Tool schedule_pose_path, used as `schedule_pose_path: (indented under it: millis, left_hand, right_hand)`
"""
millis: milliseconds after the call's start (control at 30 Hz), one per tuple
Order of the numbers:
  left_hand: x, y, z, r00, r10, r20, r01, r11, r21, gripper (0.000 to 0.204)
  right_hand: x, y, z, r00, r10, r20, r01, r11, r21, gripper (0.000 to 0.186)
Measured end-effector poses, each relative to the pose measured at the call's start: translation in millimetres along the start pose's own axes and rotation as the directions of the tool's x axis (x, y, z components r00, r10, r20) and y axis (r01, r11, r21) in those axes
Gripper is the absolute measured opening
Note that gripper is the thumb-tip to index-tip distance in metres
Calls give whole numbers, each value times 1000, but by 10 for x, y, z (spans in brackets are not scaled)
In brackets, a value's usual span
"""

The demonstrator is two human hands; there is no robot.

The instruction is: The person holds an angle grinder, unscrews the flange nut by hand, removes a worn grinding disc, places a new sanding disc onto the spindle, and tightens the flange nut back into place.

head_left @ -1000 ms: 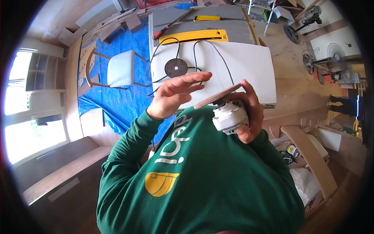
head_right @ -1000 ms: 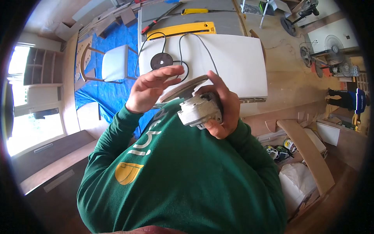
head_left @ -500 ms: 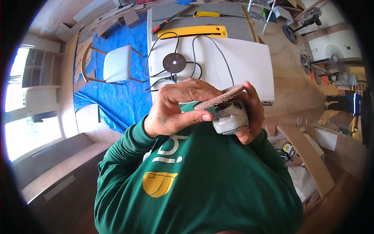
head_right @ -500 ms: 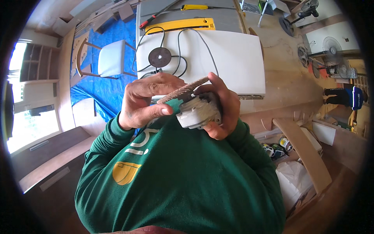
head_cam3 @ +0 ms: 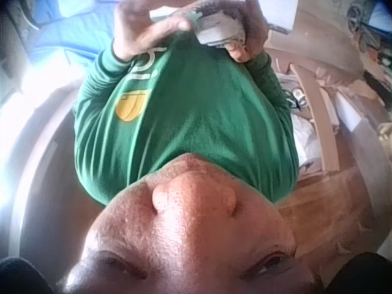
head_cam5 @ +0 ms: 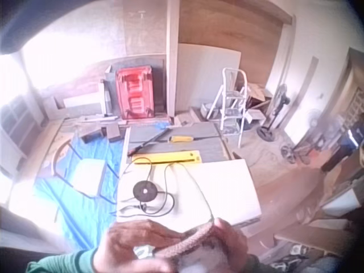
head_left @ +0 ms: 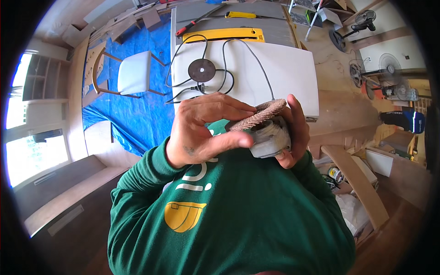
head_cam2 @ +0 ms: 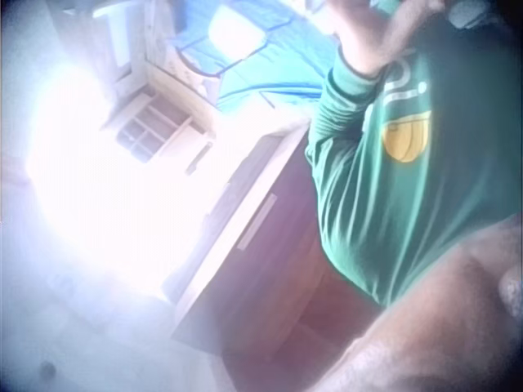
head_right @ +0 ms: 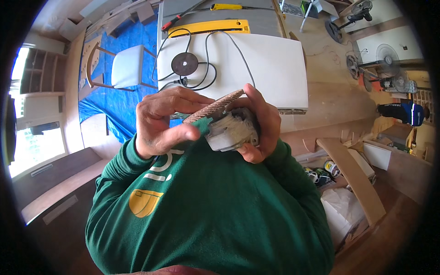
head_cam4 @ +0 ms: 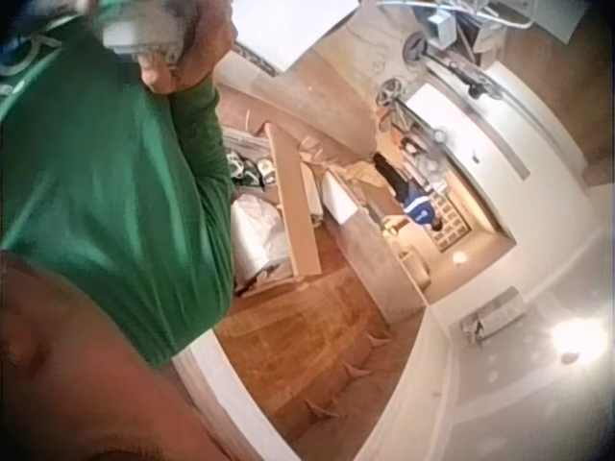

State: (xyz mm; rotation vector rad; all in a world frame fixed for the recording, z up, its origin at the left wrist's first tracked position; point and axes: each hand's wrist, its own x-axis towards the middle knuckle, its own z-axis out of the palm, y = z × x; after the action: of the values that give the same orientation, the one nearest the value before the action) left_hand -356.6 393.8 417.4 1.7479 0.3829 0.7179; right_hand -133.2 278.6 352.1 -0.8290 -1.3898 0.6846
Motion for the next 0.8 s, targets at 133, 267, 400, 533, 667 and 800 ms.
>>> schedule_pose_path:
  millis: [133, 267, 400, 533, 667, 800]
  left_hand:
    - [46, -168, 9, 995, 87, 52, -71, 964, -256, 43]
    - [4, -360, 118, 999, 33, -5, -32, 900, -435, 40]
    - [-6, -256, 123, 1000, -18, 13, 22, 873, -488, 45]
    - [40, 15, 27, 997, -77, -4, 76, 986, -149, 51]
    - [66, 111, 107, 999, 32, -36, -16, 919, 394, 50]
    - [37, -229, 173, 960, 265, -95, -195, 870, 452, 35]
  right_hand:
    - [-1, -17, 31, 999, 20, -36, -20, 1000, 1, 102]
    - [-52, 1, 48, 995, 78, -60, -77, 997, 25, 103]
    - [-24, -6, 44, 999, 7, -36, -9, 999, -53, 100]
    - [31, 12, 3, 996, -92, 12, 92, 956, -278, 91]
    - [62, -53, 28, 996, -73, 47, 86, 902, -424, 87]
    - [107, -133, 57, 983, -110, 145, 170, 839, -516, 85]
